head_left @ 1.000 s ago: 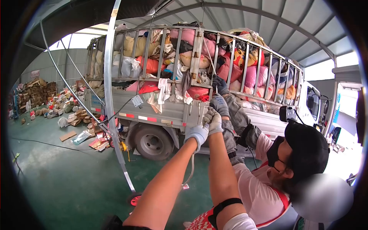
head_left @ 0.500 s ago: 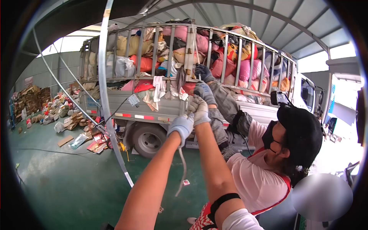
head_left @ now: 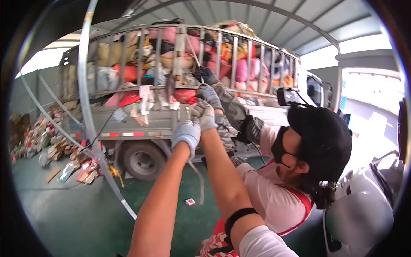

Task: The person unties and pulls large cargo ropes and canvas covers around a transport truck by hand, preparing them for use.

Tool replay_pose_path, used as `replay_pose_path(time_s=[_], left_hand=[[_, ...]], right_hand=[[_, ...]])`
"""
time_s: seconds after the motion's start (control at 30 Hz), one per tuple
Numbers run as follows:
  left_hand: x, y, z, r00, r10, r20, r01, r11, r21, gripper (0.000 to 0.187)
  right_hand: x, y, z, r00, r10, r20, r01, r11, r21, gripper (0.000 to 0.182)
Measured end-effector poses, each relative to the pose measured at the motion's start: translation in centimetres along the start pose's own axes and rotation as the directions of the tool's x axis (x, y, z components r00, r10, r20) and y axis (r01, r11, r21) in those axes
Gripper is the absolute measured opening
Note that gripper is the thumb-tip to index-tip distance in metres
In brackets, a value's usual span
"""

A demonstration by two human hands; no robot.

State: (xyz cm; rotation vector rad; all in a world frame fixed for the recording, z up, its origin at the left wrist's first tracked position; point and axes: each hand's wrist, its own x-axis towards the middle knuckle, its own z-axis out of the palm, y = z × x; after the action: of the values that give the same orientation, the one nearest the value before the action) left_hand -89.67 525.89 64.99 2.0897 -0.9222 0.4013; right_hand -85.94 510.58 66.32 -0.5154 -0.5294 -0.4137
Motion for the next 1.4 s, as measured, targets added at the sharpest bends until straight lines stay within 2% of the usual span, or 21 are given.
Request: replay_pose_path(time_s=[0.03, 0.13, 0.17, 0.2, 0.27, 0.4, 0.53, 0.63, 0.67, 0.7, 0.73, 0.8, 0.87, 0.9, 0.93, 1.0, 1.13, 1.27, 1.33, 1.37, 1.4], left_hand=[[-1.0, -1.4, -1.3, 1.000, -0.019, -0.013, 0.019, 1.000, -0.005, 0.049], [-2.7, -4.3, -3.3, 0.998, -0.047, -0.042, 0.049, 0.997, 0.056, 0.050], [-2.0, -5.1, -4.2, 0.998, -0.038, -0.050, 0.042, 0.994, 0.100, 0.051], [-1.6, -5.6, -4.5, 0.998, -0.062, 0.007, 0.061, 0.989, 0.133, 0.050], [0.6, -11.0, 0.0, 0.993, -0.104, 0.058, 0.103, 0.994, 0.022, 0.049], [1.3, -11.5, 2.9, 0.980, -0.139, 0.142, 0.147, 0.988, -0.045, 0.051], [1.5, -10.4, 2.9, 0.977, -0.128, 0.171, 0.138, 0.989, -0.045, 0.051], [1.3, -8.6, 2.7, 0.988, -0.017, 0.151, 0.036, 0.991, -0.127, 0.050], [0.6, -6.7, 1.6, 0.987, 0.003, 0.162, 0.016, 0.994, -0.112, 0.049], [-0.4, -4.9, 0.8, 0.991, 0.010, 0.131, 0.006, 0.993, -0.118, 0.050], [-1.7, -3.5, -0.1, 0.995, 0.012, 0.099, 0.000, 0.993, -0.122, 0.051], [-4.2, -2.9, -1.5, 0.993, -0.050, 0.102, 0.061, 0.993, -0.100, 0.049], [-4.1, -3.9, -2.9, 0.999, 0.026, 0.022, -0.023, 0.988, -0.155, 0.048], [-3.7, -4.3, -2.7, 1.000, 0.008, 0.030, -0.004, 0.991, -0.131, 0.048], [-3.2, -5.4, -1.7, 1.000, 0.005, 0.031, -0.001, 0.990, -0.142, 0.049], [-2.4, -7.5, 0.4, 0.995, -0.060, 0.083, 0.071, 0.989, -0.132, 0.050], [-1.0, -8.9, 2.9, 0.987, -0.106, 0.121, 0.111, 0.993, -0.037, 0.051], [-0.6, -9.3, 3.4, 0.979, -0.109, 0.172, 0.120, 0.991, -0.056, 0.049], [-0.5, -9.1, 3.9, 0.980, -0.078, 0.181, 0.094, 0.992, -0.080, 0.049], [-0.9, -8.0, 3.1, 0.987, -0.056, 0.151, 0.075, 0.990, -0.123, 0.050], [-1.3, -6.5, 2.3, 0.982, -0.052, 0.181, 0.079, 0.986, -0.147, 0.052]], right_hand=[[-1.0, 2.0, 2.4, 0.993, -0.017, -0.119, 0.032, 0.993, 0.118, 0.014], [-0.5, 7.2, 3.3, 0.987, -0.023, -0.162, 0.025, 1.000, 0.010, 0.019], [-0.2, 8.2, 3.3, 0.996, 0.023, -0.089, -0.023, 1.000, -0.006, 0.021], [0.0, 9.1, 3.1, 0.941, -0.084, -0.327, 0.035, 0.988, -0.152, 0.020], [1.8, 10.5, -4.0, 0.981, 0.026, -0.192, -0.009, 0.996, 0.092, 0.015], [0.9, 9.7, -6.7, 0.975, -0.007, -0.224, 0.052, 0.979, 0.196, 0.020], [0.6, 8.2, -6.1, 0.979, -0.048, -0.198, 0.066, 0.994, 0.086, 0.019], [-0.1, 6.1, -4.3, 0.962, -0.073, -0.262, 0.077, 0.997, 0.003, 0.015], [-0.6, 4.8, -3.6, 0.971, -0.069, -0.227, 0.079, 0.996, 0.033, 0.015], [-1.4, 3.5, -2.4, 0.995, -0.033, -0.090, 0.040, 0.996, 0.081, 0.016], [-2.7, 2.7, 0.4, 0.995, 0.076, -0.065, -0.059, 0.971, 0.231, 0.022], [-4.9, 4.0, 3.7, 0.990, 0.106, 0.093, -0.121, 0.977, 0.177, 0.029], [-4.0, 5.3, 4.1, 0.985, 0.048, -0.166, -0.008, 0.973, 0.231, 0.033], [-3.8, 5.7, 3.5, 0.990, 0.086, -0.111, -0.050, 0.956, 0.290, 0.032], [-4.0, 6.1, 3.3, 0.974, 0.144, -0.172, -0.096, 0.961, 0.261, 0.034], [-2.8, 6.9, -1.2, 0.963, 0.071, -0.261, -0.013, 0.975, 0.220, 0.030], [-2.1, 7.6, -5.0, 0.989, 0.022, -0.148, 0.020, 0.960, 0.279, 0.022], [-2.2, 7.6, -5.5, 0.975, -0.005, -0.220, 0.059, 0.969, 0.241, 0.021], [-2.0, 6.7, -5.9, 0.994, -0.003, -0.112, 0.026, 0.980, 0.198, 0.019], [-2.4, 6.0, -4.5, 0.963, -0.032, -0.269, 0.062, 0.993, 0.101, 0.017], [-2.8, 4.9, -3.1, 0.956, -0.098, -0.275, 0.101, 0.995, -0.003, 0.015]])
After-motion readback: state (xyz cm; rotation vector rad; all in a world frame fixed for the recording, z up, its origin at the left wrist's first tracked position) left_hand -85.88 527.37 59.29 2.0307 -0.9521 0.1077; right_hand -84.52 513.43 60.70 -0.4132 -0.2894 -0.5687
